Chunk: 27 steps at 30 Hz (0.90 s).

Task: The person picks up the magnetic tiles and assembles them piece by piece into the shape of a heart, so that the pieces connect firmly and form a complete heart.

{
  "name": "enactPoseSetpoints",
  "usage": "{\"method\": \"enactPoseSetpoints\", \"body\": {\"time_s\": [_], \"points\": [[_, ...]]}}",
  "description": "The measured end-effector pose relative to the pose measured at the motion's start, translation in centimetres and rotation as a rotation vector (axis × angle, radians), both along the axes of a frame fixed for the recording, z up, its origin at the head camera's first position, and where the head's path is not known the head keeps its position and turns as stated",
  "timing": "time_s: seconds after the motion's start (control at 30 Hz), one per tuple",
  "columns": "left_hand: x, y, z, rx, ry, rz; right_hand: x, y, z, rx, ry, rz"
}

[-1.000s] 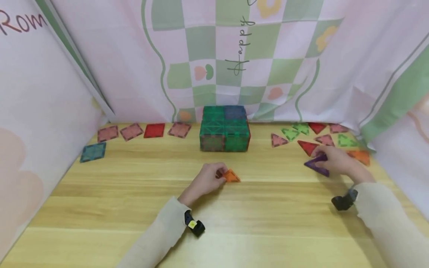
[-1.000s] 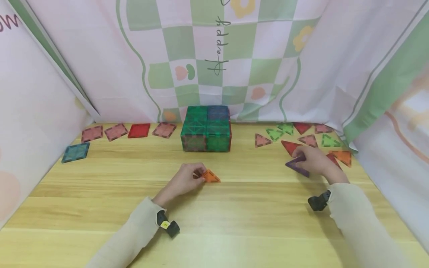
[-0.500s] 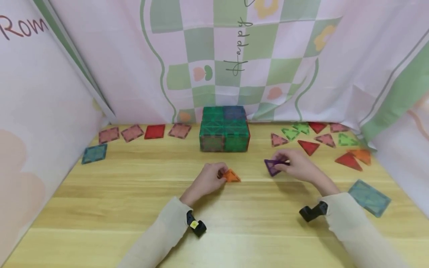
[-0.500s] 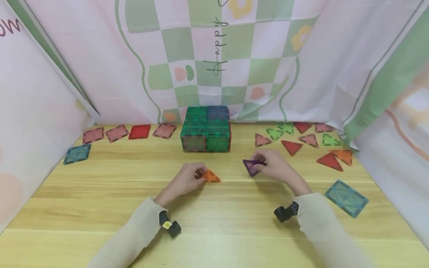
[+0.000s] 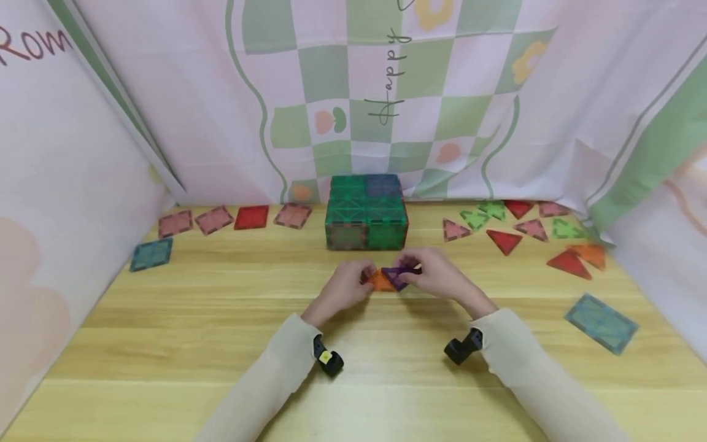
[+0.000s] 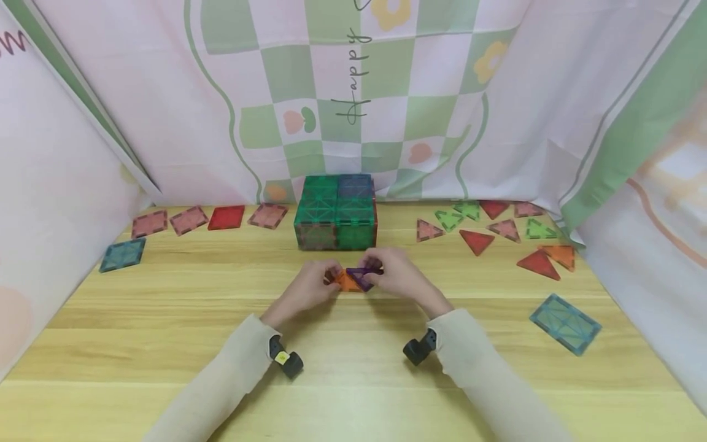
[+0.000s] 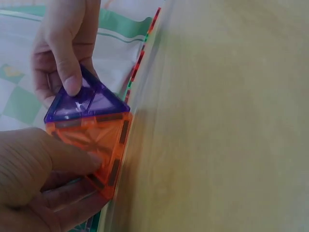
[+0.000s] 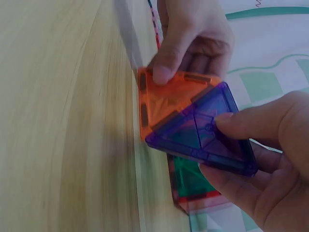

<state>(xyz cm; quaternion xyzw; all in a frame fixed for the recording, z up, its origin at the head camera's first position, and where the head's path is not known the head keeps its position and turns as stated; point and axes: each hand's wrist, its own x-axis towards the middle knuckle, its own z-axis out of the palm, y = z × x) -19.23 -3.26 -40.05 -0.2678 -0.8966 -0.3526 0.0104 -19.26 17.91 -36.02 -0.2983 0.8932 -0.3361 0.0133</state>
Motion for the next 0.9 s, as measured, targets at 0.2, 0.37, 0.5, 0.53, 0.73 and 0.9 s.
{"method": "enactPoseSetpoints", "body": {"time_s": [0.2,0.37,0.5,0.53,0.73,0.9], "points": [[-0.1,-0.1,0.4,0.081,-0.020,0.013,-0.3,-0.9,-0.1,-0.036,0.009,-0.014],[-0.1,0.3,0.6,0.177,0.012,0.006,-0.3,-1.5,-0.2,-0.060,0.007,-0.002],[-0.1,0.5,0.7,0.152,0.020,0.023,-0.4,-1.4,-0.4,-0.067,-0.021,0.030],[-0.1,0.5,0.7,0.141,0.020,0.028,-0.5,-1.2,-0.4,-0.070,-0.038,0.040],[-0.2,0.6,0.9,0.121,0.004,0.033,-2.5,1.4,0.2,-0.128,-0.113,-0.036],[-0.2,0.4,0.8,0.115,-0.044,0.053,-5.8,4.7,0.3,-0.047,-0.032,-0.270]]}}
